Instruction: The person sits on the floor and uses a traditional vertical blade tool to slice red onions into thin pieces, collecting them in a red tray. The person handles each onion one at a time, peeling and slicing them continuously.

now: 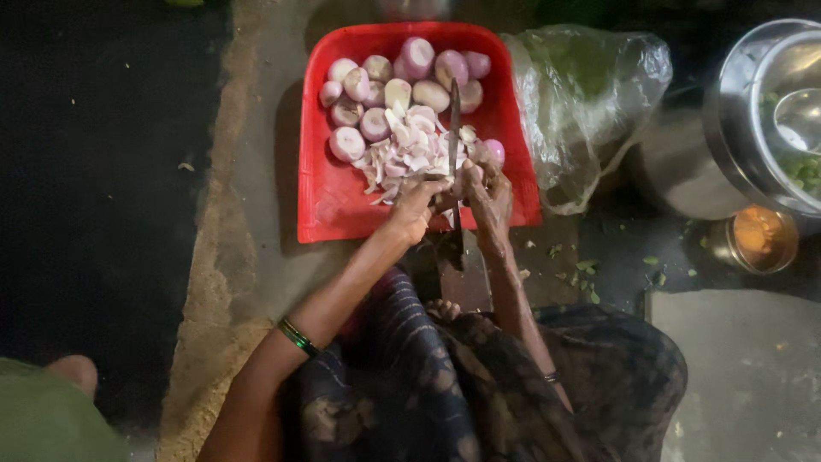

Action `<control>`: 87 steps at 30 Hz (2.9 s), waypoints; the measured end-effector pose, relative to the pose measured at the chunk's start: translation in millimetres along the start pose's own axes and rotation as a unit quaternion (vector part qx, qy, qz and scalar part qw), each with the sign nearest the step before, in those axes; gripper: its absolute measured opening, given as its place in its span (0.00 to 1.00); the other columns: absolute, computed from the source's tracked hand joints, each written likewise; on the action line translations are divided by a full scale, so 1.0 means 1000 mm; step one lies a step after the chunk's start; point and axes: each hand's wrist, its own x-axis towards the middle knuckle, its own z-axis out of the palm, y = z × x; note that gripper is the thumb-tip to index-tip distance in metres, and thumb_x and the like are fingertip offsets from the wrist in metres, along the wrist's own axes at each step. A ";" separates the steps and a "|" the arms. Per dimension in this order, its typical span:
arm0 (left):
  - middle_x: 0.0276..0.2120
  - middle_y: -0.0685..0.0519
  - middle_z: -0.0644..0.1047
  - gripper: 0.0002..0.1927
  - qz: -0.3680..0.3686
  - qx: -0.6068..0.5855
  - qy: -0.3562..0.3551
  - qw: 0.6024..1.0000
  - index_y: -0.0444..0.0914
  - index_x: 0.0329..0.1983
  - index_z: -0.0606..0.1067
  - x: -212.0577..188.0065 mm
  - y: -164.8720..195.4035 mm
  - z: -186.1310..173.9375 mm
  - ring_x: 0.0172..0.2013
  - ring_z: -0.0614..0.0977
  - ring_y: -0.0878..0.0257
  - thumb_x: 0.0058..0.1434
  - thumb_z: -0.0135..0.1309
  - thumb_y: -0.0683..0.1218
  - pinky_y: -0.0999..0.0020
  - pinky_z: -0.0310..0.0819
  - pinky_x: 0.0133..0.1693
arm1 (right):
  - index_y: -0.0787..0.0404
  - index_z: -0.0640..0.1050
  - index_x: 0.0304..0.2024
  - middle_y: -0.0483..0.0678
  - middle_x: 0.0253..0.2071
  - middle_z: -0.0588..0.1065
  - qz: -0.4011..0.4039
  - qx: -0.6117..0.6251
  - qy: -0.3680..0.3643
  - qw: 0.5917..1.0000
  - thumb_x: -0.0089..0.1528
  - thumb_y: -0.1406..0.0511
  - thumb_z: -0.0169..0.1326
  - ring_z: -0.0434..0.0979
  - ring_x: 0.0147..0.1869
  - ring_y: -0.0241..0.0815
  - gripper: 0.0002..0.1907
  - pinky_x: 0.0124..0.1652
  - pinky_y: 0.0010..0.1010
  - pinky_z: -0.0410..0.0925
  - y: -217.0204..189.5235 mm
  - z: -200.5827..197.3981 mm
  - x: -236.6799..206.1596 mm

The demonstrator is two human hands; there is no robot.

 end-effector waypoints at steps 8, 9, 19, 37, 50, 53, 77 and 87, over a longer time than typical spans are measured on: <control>0.35 0.51 0.80 0.08 0.120 0.030 -0.008 0.992 0.34 0.42 0.77 0.009 0.024 0.019 0.35 0.81 0.62 0.59 0.60 0.38 0.66 0.78 0.40 | 0.60 0.79 0.51 0.45 0.36 0.77 -0.080 -0.079 0.058 0.992 0.68 0.55 0.56 0.73 0.36 0.34 0.18 0.35 0.30 0.69 -0.024 0.014 0.012; 0.35 0.51 0.80 0.08 0.132 0.037 -0.013 0.990 0.33 0.43 0.77 0.009 0.022 0.017 0.36 0.81 0.62 0.60 0.61 0.38 0.66 0.77 0.40 | 0.59 0.79 0.51 0.45 0.34 0.77 -0.054 -0.090 0.060 0.993 0.68 0.54 0.55 0.74 0.35 0.34 0.18 0.34 0.30 0.69 -0.023 0.015 0.011; 0.34 0.54 0.77 0.09 -0.027 0.080 0.098 0.992 0.40 0.42 0.76 0.017 -0.027 -0.005 0.34 0.78 0.62 0.59 0.58 0.40 0.62 0.74 0.34 | 0.62 0.79 0.55 0.42 0.35 0.77 0.031 0.069 -0.012 0.997 0.69 0.56 0.54 0.72 0.35 0.34 0.19 0.33 0.30 0.66 0.042 0.005 0.007; 0.44 0.56 0.77 0.14 0.124 0.038 -0.140 0.982 0.37 0.49 0.73 -0.027 0.080 0.043 0.46 0.79 0.67 0.62 0.63 0.42 0.71 0.76 0.51 | 0.66 0.75 0.61 0.46 0.46 0.78 -0.012 0.216 -0.136 0.967 0.71 0.63 0.54 0.75 0.46 0.32 0.18 0.47 0.25 0.69 -0.065 -0.010 -0.006; 0.40 0.54 0.77 0.13 0.136 0.003 -0.111 0.984 0.36 0.47 0.74 -0.017 0.056 0.036 0.40 0.78 0.66 0.61 0.64 0.39 0.69 0.75 0.45 | 0.63 0.76 0.57 0.44 0.41 0.79 -0.034 0.083 -0.082 0.993 0.70 0.58 0.52 0.74 0.39 0.31 0.18 0.39 0.24 0.70 -0.056 -0.007 -0.003; 0.38 0.55 0.78 0.13 0.134 0.008 -0.082 0.988 0.38 0.45 0.75 -0.016 0.044 0.031 0.39 0.80 0.66 0.58 0.64 0.39 0.68 0.76 0.43 | 0.62 0.77 0.55 0.43 0.38 0.78 -0.021 0.062 -0.075 0.995 0.69 0.57 0.52 0.73 0.38 0.32 0.19 0.38 0.24 0.69 -0.038 -0.004 0.003; 0.38 0.57 0.74 0.18 0.142 0.046 -0.071 0.986 0.38 0.48 0.72 -0.041 0.051 0.030 0.34 0.74 0.68 0.57 0.57 0.31 0.73 0.69 0.35 | 0.62 0.76 0.42 0.46 0.37 0.77 0.127 0.388 -0.060 0.911 0.63 0.63 0.56 0.77 0.38 0.37 0.09 0.39 0.32 0.74 -0.033 -0.025 0.006; 0.41 0.58 0.72 0.19 0.274 0.223 -0.085 0.932 0.38 0.47 0.71 -0.039 0.081 0.054 0.42 0.74 0.72 0.55 0.60 0.32 0.76 0.73 0.46 | 0.67 0.82 0.50 0.50 0.45 0.79 -0.051 0.151 -0.124 0.979 0.61 0.64 0.64 0.79 0.47 0.37 0.17 0.47 0.28 0.74 -0.047 -0.020 -0.005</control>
